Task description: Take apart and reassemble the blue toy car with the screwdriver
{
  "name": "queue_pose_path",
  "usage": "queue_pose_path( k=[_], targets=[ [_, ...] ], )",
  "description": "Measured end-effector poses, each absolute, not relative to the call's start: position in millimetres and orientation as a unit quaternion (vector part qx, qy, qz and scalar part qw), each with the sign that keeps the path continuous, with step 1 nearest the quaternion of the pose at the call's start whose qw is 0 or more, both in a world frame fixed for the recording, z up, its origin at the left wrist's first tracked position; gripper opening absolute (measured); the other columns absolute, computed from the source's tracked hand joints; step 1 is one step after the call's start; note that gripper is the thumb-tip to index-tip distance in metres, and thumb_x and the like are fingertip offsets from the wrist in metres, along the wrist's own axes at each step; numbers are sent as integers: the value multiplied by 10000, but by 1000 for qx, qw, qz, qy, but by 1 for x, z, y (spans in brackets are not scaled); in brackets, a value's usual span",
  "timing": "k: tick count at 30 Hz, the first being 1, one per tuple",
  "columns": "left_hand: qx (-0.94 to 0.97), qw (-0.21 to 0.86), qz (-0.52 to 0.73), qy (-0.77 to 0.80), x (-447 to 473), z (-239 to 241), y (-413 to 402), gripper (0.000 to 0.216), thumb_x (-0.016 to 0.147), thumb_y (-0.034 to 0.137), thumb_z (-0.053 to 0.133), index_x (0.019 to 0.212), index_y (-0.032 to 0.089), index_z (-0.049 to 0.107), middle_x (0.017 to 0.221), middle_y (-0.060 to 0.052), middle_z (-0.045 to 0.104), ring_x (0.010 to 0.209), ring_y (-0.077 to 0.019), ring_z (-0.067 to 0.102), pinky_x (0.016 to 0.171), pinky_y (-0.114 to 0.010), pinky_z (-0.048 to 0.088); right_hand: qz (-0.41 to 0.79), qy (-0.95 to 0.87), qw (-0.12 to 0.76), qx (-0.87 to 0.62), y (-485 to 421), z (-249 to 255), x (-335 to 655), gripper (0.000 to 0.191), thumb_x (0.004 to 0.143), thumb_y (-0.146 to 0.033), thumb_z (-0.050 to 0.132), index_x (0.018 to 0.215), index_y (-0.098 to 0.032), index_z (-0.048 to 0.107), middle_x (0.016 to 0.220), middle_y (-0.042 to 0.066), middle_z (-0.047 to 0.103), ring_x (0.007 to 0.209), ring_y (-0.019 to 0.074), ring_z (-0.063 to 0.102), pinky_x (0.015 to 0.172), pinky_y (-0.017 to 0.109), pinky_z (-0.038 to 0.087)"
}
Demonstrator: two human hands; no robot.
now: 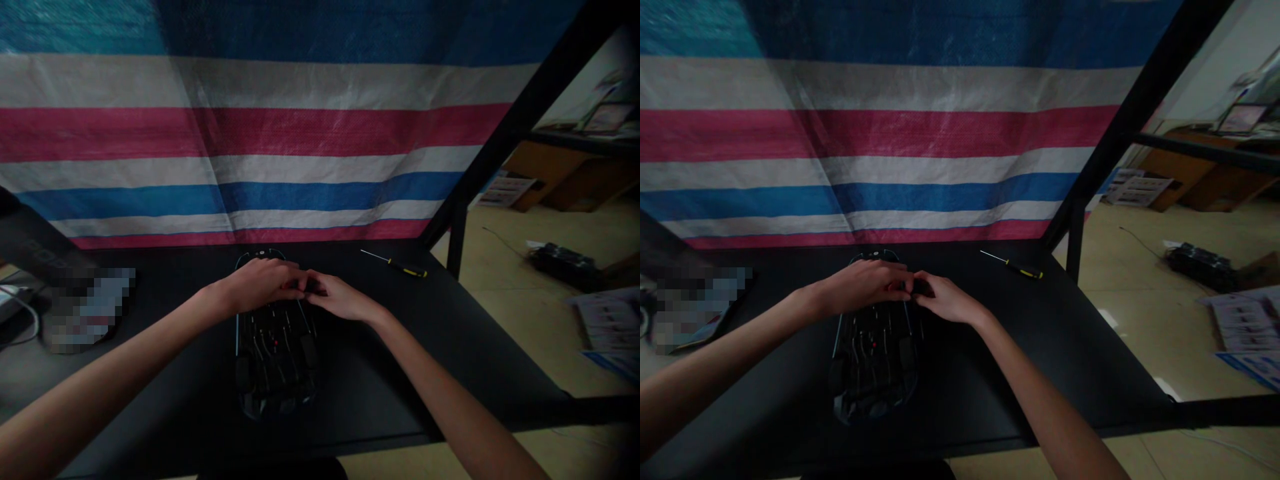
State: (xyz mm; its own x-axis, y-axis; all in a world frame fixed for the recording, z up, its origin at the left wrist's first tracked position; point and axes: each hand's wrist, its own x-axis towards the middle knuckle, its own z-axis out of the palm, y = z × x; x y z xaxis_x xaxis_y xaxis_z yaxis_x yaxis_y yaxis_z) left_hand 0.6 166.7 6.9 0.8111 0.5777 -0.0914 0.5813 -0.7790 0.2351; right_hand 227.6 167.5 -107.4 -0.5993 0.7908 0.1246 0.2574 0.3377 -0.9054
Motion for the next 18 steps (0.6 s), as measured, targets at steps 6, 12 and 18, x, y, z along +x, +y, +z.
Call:
queue_pose_path(
  k=[6,12,18],
  targets=[
    [949,180,35,258,-3,-5,177,190,1076,381,618,1061,217,713,1134,-45,695,1037,-219,697,853,-300,459,459,-760,291,-356,168,-104,231,262,978,-220,647,1238,-216,612,1176,68,748,1056,226,748,923,361,580],
    [944,227,62,231,-6,-12,181,221,1097,389,574,1054,195,671,1106,-52,680,1084,-224,670,957,-327,455,462,-757,295,-356,168,-98,235,362,999,-230,635,1358,-193,604,1122,70,761,1003,221,757,867,348,586],
    [947,221,52,225,-2,-17,189,206,1096,362,578,1059,186,680,1105,-63,686,1116,-237,636,999,-344,431,449,-761,294,-364,170,-95,237,386,995,-213,642,1380,-214,607,1177,73,758,1005,221,761,918,383,597]
  ],
)
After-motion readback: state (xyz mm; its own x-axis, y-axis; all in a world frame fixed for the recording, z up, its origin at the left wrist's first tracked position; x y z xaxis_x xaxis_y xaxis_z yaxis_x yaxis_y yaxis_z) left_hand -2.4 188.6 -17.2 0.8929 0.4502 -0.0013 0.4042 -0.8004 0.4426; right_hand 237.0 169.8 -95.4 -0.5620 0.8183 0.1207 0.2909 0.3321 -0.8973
